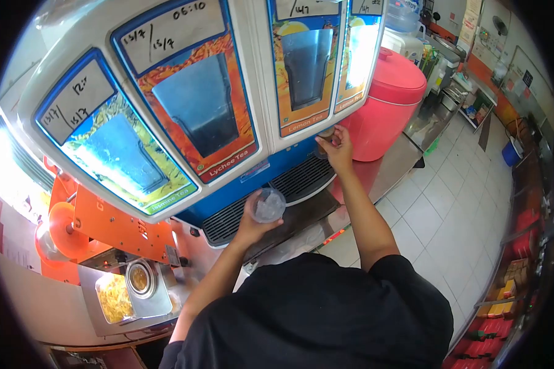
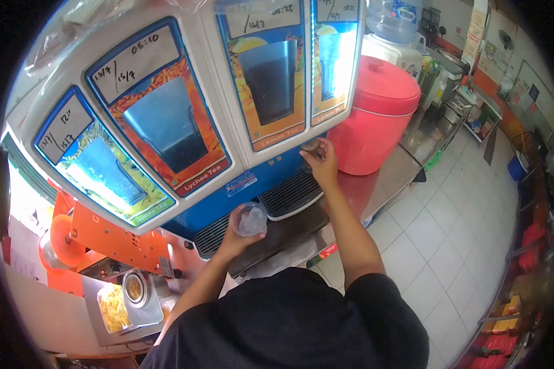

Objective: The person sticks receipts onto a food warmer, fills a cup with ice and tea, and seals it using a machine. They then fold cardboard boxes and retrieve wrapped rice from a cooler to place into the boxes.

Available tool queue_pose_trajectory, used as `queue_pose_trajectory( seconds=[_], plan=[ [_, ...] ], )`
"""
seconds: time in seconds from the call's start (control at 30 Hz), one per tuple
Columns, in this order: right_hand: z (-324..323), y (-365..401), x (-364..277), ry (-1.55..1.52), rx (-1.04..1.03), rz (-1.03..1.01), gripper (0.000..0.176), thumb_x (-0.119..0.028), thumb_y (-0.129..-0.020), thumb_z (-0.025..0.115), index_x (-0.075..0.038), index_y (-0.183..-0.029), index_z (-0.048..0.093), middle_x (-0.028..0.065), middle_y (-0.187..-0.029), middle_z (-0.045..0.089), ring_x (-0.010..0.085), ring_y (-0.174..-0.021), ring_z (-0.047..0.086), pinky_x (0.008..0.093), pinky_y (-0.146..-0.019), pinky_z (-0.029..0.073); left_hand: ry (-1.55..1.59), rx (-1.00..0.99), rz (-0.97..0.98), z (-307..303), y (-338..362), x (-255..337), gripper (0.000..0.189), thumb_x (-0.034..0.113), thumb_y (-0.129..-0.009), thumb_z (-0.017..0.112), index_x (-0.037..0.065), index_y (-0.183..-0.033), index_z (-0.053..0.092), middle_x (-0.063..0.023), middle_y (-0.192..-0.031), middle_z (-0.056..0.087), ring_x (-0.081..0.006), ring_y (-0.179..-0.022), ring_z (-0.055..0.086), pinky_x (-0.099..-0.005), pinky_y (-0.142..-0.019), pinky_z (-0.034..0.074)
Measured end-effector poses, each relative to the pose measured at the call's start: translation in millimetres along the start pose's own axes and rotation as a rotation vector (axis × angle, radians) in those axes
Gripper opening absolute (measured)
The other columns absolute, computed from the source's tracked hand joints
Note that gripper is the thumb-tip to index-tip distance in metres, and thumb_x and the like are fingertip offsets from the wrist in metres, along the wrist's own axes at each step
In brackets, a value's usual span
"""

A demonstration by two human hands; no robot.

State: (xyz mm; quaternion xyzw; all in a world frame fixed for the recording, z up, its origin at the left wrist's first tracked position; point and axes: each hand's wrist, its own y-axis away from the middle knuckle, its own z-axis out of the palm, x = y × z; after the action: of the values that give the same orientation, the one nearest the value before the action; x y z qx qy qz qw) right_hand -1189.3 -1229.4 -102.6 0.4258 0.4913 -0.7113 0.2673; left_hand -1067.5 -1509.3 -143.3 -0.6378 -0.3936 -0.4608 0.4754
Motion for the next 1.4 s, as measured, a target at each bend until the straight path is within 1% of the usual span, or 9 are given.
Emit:
queue_pose_trajectory(
  seconds=[0.43, 0.5, 0.97, 1.07, 1.17, 1.23, 1.27, 1.33, 1.4],
  plan=[
    [9, 105, -54, 0.312, -0.530, 0.047, 0.044, -0.005, -0.067, 0.079, -0.006, -0.106, 0.059, 0.0066, -0.103, 0.063, 0.0198, -0.098, 0.061, 0.0321, -0.086, 0.047, -0.063, -0.062, -0.108, 21, -4, -16, 0.097, 0.021, -0.055, 0.089, 0.004, -0.134, 0.035, -0.0158, -0.126, 0.047, -0.0260, -0.120, 0.045, -0.0351, -0.103, 0.036],
    [13, 106, -71, 0.706, -0.631, -0.395, 0.048, -0.009, -0.063, 0.080, -0.008, -0.106, 0.059, 0.0084, -0.106, 0.063, 0.0270, -0.102, 0.059, 0.0401, -0.087, 0.046, -0.047, -0.062, -0.123, 19, -3, -14, 0.096, 0.020, -0.055, 0.089, 0.004, -0.134, 0.036, -0.0155, -0.126, 0.047, -0.0256, -0.119, 0.046, -0.0351, -0.103, 0.037],
    [30, 99, -102, 0.863, -0.901, -0.769, 0.036, -0.009, -0.067, 0.071, -0.016, -0.102, 0.063, 0.0020, -0.114, 0.056, 0.0232, -0.108, 0.051, 0.0501, -0.097, 0.032, 0.063, -0.036, -0.132, 9, 10, 2, 0.095, 0.014, -0.056, 0.088, 0.004, -0.134, 0.034, -0.0131, -0.126, 0.048, -0.0229, -0.119, 0.047, -0.0324, -0.103, 0.037],
    [32, 99, -102, 0.801, -0.888, -0.720, 0.035, -0.009, -0.067, 0.071, -0.015, -0.101, 0.064, 0.0036, -0.114, 0.056, 0.0264, -0.108, 0.052, 0.0494, -0.098, 0.033, 0.090, -0.024, -0.188, 7, 14, -1, 0.092, 0.010, -0.058, 0.086, 0.004, -0.134, 0.034, -0.0121, -0.126, 0.048, -0.0217, -0.119, 0.048, -0.0321, -0.102, 0.038],
    [24, 99, -83, 0.599, -0.853, -0.381, 0.042, -0.009, -0.069, 0.074, -0.013, -0.109, 0.061, 0.0051, -0.114, 0.057, 0.0239, -0.108, 0.055, 0.0442, -0.095, 0.039, 0.282, -0.022, -0.130, 5, 12, 1, 0.090, 0.005, -0.060, 0.084, 0.004, -0.134, 0.033, -0.0107, -0.125, 0.049, -0.0203, -0.118, 0.048, -0.0320, -0.102, 0.038],
    [15, 100, -53, 0.072, -0.760, 0.119, 0.052, -0.006, -0.070, 0.077, -0.007, -0.116, 0.053, 0.0087, -0.118, 0.056, 0.0214, -0.109, 0.055, 0.0361, -0.090, 0.045, 0.289, -0.052, -0.174, 0, 10, 14, 0.091, 0.002, -0.061, 0.083, 0.003, -0.135, 0.030, -0.0099, -0.125, 0.049, -0.0190, -0.118, 0.048, -0.0323, -0.101, 0.039],
    [12, 96, -47, 0.075, -0.751, 0.114, 0.052, -0.006, -0.070, 0.077, -0.007, -0.116, 0.053, 0.0087, -0.118, 0.056, 0.0214, -0.109, 0.055, 0.0361, -0.090, 0.045, 0.288, -0.061, -0.169, -1, 10, 18, 0.091, 0.002, -0.061, 0.083, 0.003, -0.135, 0.030, -0.0099, -0.125, 0.049, -0.0190, -0.118, 0.048, -0.0323, -0.101, 0.039],
    [2, 83, -36, -0.209, -0.484, 0.326, 0.058, -0.001, -0.071, 0.077, -0.003, -0.119, 0.044, 0.0113, -0.114, 0.056, 0.0182, -0.104, 0.056, 0.0306, -0.084, 0.048, 0.313, -0.029, -0.189, -2, 9, 25, 0.093, 0.003, -0.061, 0.084, 0.001, -0.135, 0.028, -0.0101, -0.124, 0.050, -0.0186, -0.117, 0.048, -0.0325, -0.101, 0.038],
    [-11, 53, -17, -0.149, -0.274, 0.246, 0.058, -0.001, -0.072, 0.077, -0.003, -0.118, 0.042, 0.0111, -0.111, 0.056, 0.0187, -0.101, 0.056, 0.0301, -0.082, 0.048, 0.308, -0.025, -0.175, -4, 9, 24, 0.094, 0.004, -0.060, 0.084, 0.001, -0.135, 0.028, -0.0104, -0.123, 0.050, -0.0187, -0.117, 0.048, -0.0326, -0.101, 0.038]
  ],
)
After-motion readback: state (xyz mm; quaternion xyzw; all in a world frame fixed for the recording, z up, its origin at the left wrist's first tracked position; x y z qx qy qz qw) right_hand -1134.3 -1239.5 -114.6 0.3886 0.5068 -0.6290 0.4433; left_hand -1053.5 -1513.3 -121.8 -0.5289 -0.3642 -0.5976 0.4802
